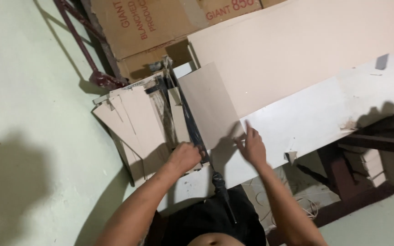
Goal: Cutting sheets of cardboard using a manual paper cutter.
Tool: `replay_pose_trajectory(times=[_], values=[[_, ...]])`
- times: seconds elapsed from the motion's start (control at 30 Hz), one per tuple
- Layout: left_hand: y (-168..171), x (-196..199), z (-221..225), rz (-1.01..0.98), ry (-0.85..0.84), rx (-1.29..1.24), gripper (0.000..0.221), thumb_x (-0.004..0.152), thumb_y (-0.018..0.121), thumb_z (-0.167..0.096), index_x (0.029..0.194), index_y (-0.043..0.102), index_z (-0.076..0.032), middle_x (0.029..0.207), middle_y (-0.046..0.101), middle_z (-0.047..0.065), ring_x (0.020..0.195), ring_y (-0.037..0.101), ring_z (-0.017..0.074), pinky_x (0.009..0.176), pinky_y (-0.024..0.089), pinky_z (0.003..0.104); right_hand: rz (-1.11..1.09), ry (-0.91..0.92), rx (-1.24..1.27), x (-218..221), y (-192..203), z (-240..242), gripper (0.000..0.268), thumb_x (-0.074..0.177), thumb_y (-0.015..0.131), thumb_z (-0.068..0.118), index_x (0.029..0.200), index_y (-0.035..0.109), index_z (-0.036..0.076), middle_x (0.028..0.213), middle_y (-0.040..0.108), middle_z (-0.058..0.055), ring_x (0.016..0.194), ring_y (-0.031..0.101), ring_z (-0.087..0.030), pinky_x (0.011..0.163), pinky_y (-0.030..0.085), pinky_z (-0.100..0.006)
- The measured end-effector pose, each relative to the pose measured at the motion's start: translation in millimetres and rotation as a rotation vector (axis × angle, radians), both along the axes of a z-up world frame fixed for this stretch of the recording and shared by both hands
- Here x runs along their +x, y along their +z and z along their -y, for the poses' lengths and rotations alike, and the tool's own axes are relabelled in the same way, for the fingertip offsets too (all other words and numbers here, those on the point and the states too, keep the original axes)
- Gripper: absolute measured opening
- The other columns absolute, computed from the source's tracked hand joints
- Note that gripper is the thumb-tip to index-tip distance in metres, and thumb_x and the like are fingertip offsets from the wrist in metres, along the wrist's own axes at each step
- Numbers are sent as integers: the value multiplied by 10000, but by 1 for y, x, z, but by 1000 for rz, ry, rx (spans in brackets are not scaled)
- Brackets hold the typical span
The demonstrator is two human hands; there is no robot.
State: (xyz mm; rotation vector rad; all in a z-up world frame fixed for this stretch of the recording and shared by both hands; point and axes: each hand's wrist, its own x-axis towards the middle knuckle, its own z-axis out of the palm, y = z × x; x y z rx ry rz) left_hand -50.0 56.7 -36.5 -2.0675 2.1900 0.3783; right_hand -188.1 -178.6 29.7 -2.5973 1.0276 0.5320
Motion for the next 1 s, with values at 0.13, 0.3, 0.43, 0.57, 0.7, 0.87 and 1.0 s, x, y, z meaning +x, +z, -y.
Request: replay_pose_trajectory(times=[0.13, 0.3, 0.43, 0.57, 0.7, 0.87, 1.0], values=[[39, 27, -36, -31, 107, 553, 201, 891, 633, -61, 951, 751, -211, 981, 684, 61, 792, 676, 296, 598, 494, 535, 233, -446, 727, -3, -37, 42, 621, 1052, 541, 182, 1610, 271, 220, 1269, 633, -301, 1121, 641, -451, 913, 548, -585], [70, 67, -35, -62, 241, 409, 106, 896, 675, -109, 955, 705, -191, 1086, 551, 31, 944, 639, 294, 690, 498, 438, 402, -658, 981, -35, -36, 38, 555, 1034, 578, 140, 1574, 451, 162, 906, 661, -141, 829, 679, -276, 762, 633, -480], [87, 64, 0, -189, 593, 344, 490, 971, 662, -243, 1440, 540, -171, 1460, 472, 194, 1337, 454, 410, 1065, 340, 618, 279, -586, 818, -19, -36, -1, 507, 1076, 526, 173, 1574, 441, 206, 1196, 663, -245, 1087, 684, -372, 879, 628, -514], [117, 61, 42, -321, 938, 493, 777, 953, 606, -572, 1567, 399, -143, 1668, 193, 261, 1529, 132, 481, 1199, 46, 691, 267, -522, 687, 22, -26, -7, 540, 1068, 478, 72, 1590, 417, 197, 1293, 659, -261, 1159, 684, -399, 863, 648, -468], [74, 48, 54, -386, 1006, 496, 1129, 852, 751, -559, 1658, 95, -116, 1670, 15, 336, 1521, 10, 553, 1143, -42, 772, 252, -547, 710, 24, -30, 0, 539, 1068, 470, 60, 1584, 433, 211, 1319, 651, -250, 1203, 661, -396, 843, 654, -457], [57, 42, 58, -185, 979, 665, 1042, 887, 714, -541, 1644, 179, -65, 1688, -75, 284, 1542, -51, 510, 1121, 38, 789, -6, -57, 160, 41, 77, -31, 595, 1044, 516, 413, 1593, 409, 210, 1296, 627, -295, 1115, 668, -510, 872, 577, -624], [18, 39, 57, -93, 990, 739, 1394, 744, 778, -696, 1633, -98, -74, 1688, -183, 209, 1537, -132, 462, 1151, 49, 756, -301, -73, 487, 11, 163, -106, 914, 942, 394, 630, 1681, 7, 257, 650, 705, -126, 638, 713, -305, 623, 536, -453]])
